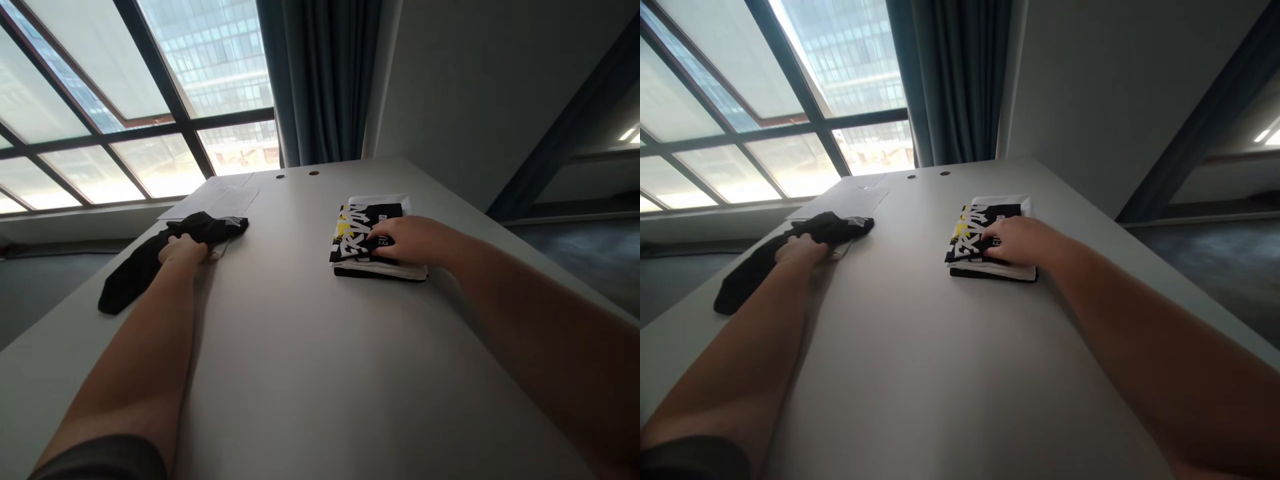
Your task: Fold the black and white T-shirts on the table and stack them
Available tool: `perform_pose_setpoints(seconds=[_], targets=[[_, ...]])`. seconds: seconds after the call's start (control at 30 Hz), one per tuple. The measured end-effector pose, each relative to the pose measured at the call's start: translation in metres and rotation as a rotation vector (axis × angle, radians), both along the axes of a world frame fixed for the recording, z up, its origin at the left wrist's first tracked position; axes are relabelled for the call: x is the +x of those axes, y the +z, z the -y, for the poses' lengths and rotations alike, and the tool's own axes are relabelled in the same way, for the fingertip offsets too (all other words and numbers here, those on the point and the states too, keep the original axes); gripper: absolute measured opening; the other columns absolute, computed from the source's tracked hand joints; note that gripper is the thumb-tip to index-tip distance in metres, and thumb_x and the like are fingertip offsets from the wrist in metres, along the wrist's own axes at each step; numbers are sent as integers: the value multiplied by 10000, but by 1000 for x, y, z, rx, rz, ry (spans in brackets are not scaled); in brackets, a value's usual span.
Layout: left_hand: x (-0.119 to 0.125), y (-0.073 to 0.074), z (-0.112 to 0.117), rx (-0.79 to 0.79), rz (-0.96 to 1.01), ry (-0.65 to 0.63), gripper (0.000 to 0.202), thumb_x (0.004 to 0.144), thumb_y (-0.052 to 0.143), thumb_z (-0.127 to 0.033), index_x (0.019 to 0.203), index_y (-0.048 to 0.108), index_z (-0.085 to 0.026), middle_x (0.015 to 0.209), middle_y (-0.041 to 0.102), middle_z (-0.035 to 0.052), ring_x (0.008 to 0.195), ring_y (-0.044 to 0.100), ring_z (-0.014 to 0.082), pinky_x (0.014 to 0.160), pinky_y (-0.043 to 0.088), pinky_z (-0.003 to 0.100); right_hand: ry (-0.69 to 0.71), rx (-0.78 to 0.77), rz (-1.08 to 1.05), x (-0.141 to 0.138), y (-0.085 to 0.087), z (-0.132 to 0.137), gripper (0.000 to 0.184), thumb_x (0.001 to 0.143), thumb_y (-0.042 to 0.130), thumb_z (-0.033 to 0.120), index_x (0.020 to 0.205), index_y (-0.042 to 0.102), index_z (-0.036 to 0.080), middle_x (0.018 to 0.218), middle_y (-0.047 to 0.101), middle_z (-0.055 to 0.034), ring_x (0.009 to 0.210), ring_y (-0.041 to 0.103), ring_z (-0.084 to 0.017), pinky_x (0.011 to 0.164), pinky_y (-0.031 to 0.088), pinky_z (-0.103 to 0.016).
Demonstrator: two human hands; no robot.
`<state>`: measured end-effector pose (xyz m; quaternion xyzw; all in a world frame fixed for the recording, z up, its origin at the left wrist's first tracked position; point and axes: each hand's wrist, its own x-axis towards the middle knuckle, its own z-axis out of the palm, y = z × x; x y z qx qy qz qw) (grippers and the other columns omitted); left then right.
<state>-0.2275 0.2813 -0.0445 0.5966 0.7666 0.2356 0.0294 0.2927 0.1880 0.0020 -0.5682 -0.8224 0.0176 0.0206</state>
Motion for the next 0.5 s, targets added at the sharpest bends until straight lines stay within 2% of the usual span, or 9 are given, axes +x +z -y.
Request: perform_pose_setpoints(seconds=[0.03,0.1,0.2,0.23,0.3,0.37,0.4,0.43,0.5], targets=[[-1,1,-3,48,62,13,458,806,663,-603,741,561,-161,990,680,42,1375,505,412,1078,392,535,-16,6,-19,1,2,-2,394,884,599,464,1164,800,271,1212,770,-74,1063,702,-296,840,509,-358],[7,4,-5,68,88,4,420,729,756,-538,746,556,-169,1022,675,71,1372,489,455,1086,384,591,-81,45,-77,4,8,-3,354,912,549,433,1037,818,240,1056,796,-78,952,708,-272,766,482,-337],[57,14,2,77,25,-69,381,697,798,-448,893,644,-160,1204,666,187,1298,540,508,1063,400,662,-148,126,-216,4,17,0,349,919,539,431,904,805,206,888,782,-81,833,687,-254,692,441,-330],[82,17,9,48,-51,-158,373,761,757,-458,982,671,-170,1257,662,196,1260,581,487,1060,417,653,-151,143,-278,3,21,3,343,917,547,435,884,798,204,860,774,-75,813,680,-248,686,434,-329],[139,21,32,26,-88,-448,365,910,631,-508,1122,683,-216,1224,707,151,1197,643,402,1073,448,589,-153,169,-428,-3,28,11,333,917,562,447,882,788,205,837,760,-58,798,672,-240,693,437,-326],[194,19,62,-53,86,-769,457,954,596,-564,1288,639,-255,1208,733,113,1165,671,337,1051,498,513,-146,181,-599,-12,35,22,337,924,570,471,904,778,207,831,748,-46,801,669,-237,705,454,-324],[218,15,78,-87,221,-909,554,943,627,-575,1402,573,-269,1293,711,115,1232,648,326,1047,514,482,-130,173,-685,-17,38,28,346,928,573,491,912,772,208,828,742,-43,803,668,-236,708,466,-322],[239,9,92,-78,353,-976,655,913,682,-570,1475,516,-277,1418,647,126,1331,591,332,1056,517,467,-100,150,-766,-22,41,35,358,931,575,514,917,764,210,826,736,-40,806,667,-235,710,479,-320],[267,-4,114,-21,553,-971,699,884,736,-522,1494,504,-270,1543,545,133,1418,514,336,1096,502,455,-2,60,-894,-32,47,48,376,933,589,554,917,749,215,828,728,-35,815,670,-230,720,508,-315]])
